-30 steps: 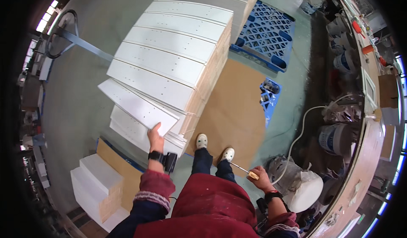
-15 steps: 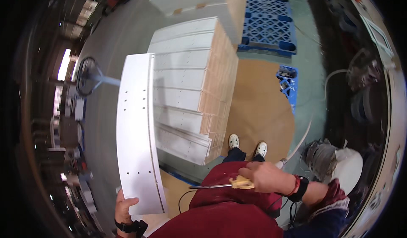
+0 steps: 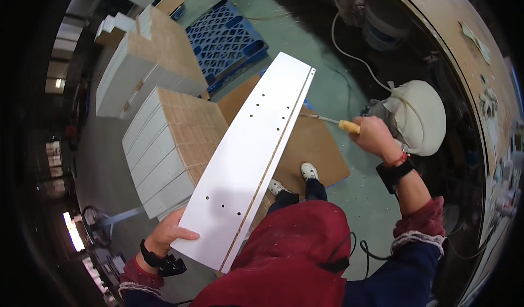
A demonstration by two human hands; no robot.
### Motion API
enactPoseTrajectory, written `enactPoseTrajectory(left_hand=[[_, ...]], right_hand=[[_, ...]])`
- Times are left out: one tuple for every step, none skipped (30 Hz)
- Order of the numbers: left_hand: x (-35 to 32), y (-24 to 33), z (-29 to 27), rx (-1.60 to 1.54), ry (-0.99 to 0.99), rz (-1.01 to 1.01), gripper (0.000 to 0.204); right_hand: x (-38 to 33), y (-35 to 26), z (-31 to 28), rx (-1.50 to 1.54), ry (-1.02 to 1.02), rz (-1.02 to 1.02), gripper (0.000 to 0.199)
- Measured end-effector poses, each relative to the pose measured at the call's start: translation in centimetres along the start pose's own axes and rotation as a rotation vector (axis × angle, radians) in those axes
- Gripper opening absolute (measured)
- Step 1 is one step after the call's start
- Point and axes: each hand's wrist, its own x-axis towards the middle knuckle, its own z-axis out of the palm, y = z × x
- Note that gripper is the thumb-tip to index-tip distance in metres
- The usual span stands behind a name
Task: The person repeatedly scrapes the edges of white plywood panels with a yellow-handled scraper. They pick up each panel from a stack, scrape its edges, and place it back down.
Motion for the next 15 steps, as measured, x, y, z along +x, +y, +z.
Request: enactPoseTrajectory(left_hand=[[1.2, 0.5, 0.1, 0.032, -0.024, -0.002, 0.061], [2.4, 0.8, 0.1, 0.082, -0.008, -0.03, 0.059], [3.4, 1.2, 0.1, 0.132, 0.018, -0.048, 0.057], [4.3, 1.5, 0.1, 0.189, 0.047, -0.062, 0.055], [5.0, 0.9, 0.2, 0.197, 0.059, -0.038, 0.05], [5.3, 0.7, 0.1, 0.211, 0.056, -0.075, 0.052], [5.7, 0.7, 0.0, 0.226, 0.048, -0.11, 0.053], [5.7, 0.6, 0.1, 0.235, 0.049, -0.143, 0.054], [5.7, 0.6, 0.2, 0.184, 0.037, -0.186, 0.055], [5.6, 0.5, 0.3, 0.129, 0.028, -0.229, 0.056], [5.5, 0.3, 0.4, 0.072, 0.021, -0.271, 0.057], [5.5, 0.3, 0.5, -0.014, 0.0, -0.301, 0.057], [5.6, 0.1, 0.6, -0.102, -0.02, -0.329, 0.058], [5.6, -0.1, 0.8, -0.192, -0.039, -0.357, 0.059], [5.7, -0.2, 1.3, -0.215, -0.033, -0.342, 0.06]], right_hand=[[-1.7, -0.7, -0.4, 0.103, -0.074, -0.041, 0.014], [-3.6, -1.9, -0.8, 0.21, -0.145, -0.078, 0.014], [-5.4, -3.6, -1.1, 0.208, -0.168, -0.203, 0.017], [-7.1, -4.2, 0.1, 0.24, -0.18, -0.255, 0.017], [-7.4, -4.4, 0.9, 0.259, -0.202, -0.215, 0.018], [-7.8, -4.4, 2.0, 0.279, -0.222, -0.162, 0.019], [-6.9, -2.2, 4.0, 0.185, -0.177, -0.061, 0.019], [-6.1, -0.2, 5.6, 0.09, -0.14, 0.032, 0.02], [-6.3, -0.2, 5.9, 0.106, -0.144, -0.008, 0.019], [-6.2, -0.6, 6.2, 0.122, -0.149, -0.05, 0.018], [-6.0, -1.2, 6.5, 0.135, -0.155, -0.096, 0.017], [-5.4, -1.9, 6.6, 0.148, -0.161, -0.146, 0.017], [-5.0, -2.4, 6.8, 0.16, -0.169, -0.198, 0.016], [-4.7, -2.5, 7.0, 0.171, -0.177, -0.25, 0.015], [-4.2, -2.1, 7.9, 0.186, -0.093, -0.217, 0.015]])
